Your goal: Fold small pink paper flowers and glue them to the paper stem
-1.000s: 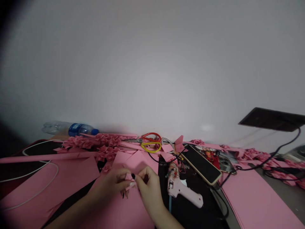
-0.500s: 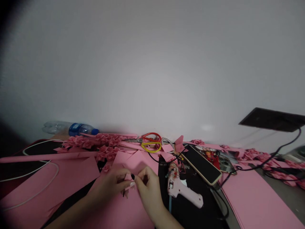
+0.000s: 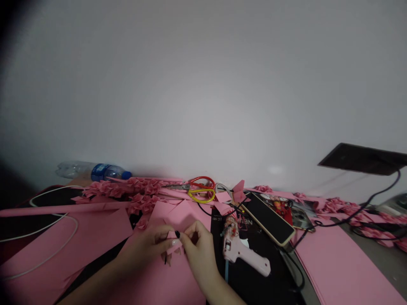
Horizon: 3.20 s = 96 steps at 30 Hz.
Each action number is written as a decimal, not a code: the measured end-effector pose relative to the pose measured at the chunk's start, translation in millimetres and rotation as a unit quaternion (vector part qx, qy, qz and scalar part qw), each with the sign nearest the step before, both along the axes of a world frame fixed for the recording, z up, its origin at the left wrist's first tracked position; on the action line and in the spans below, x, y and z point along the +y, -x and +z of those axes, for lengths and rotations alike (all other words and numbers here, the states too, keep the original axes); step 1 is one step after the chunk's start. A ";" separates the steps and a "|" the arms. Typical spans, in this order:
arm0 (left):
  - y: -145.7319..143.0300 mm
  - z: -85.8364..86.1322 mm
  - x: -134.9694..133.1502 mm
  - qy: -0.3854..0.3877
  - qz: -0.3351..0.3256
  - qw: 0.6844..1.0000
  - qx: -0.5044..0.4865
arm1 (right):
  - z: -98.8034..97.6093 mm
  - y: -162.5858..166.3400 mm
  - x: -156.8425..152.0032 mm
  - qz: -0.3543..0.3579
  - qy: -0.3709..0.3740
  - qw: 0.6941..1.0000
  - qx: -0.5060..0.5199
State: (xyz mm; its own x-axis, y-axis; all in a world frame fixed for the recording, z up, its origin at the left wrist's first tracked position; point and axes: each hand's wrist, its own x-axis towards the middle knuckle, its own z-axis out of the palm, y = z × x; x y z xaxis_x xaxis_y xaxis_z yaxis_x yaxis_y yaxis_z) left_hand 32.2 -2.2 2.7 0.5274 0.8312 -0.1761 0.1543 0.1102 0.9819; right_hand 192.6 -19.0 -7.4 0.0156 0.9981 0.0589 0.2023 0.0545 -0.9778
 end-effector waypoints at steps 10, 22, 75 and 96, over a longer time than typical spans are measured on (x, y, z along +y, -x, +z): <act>4.8 1.8 6.9 0.025 0.011 0.997 -0.079 | -2.7 -0.8 1.5 0.069 0.016 0.996 0.062; 3.7 -3.8 6.7 0.011 0.011 0.998 -0.058 | 0.1 -0.7 1.6 0.081 0.020 0.996 0.021; 9.9 -6.4 10.0 0.064 0.061 0.995 -0.044 | 4.1 -1.2 3.8 -0.003 -0.106 0.994 -0.005; 5.0 -2.2 6.4 0.159 0.088 0.982 -0.056 | 1.2 -0.5 0.0 0.035 -0.155 0.987 -0.011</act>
State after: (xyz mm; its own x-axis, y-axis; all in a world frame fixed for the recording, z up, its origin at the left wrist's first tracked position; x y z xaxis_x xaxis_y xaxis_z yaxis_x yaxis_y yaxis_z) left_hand 27.3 4.2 0.5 0.4117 0.8236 -0.3901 -0.0008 0.4283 0.9036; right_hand 193.1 -18.9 -6.2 -0.0563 0.9306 0.3617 0.2078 0.3652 -0.9074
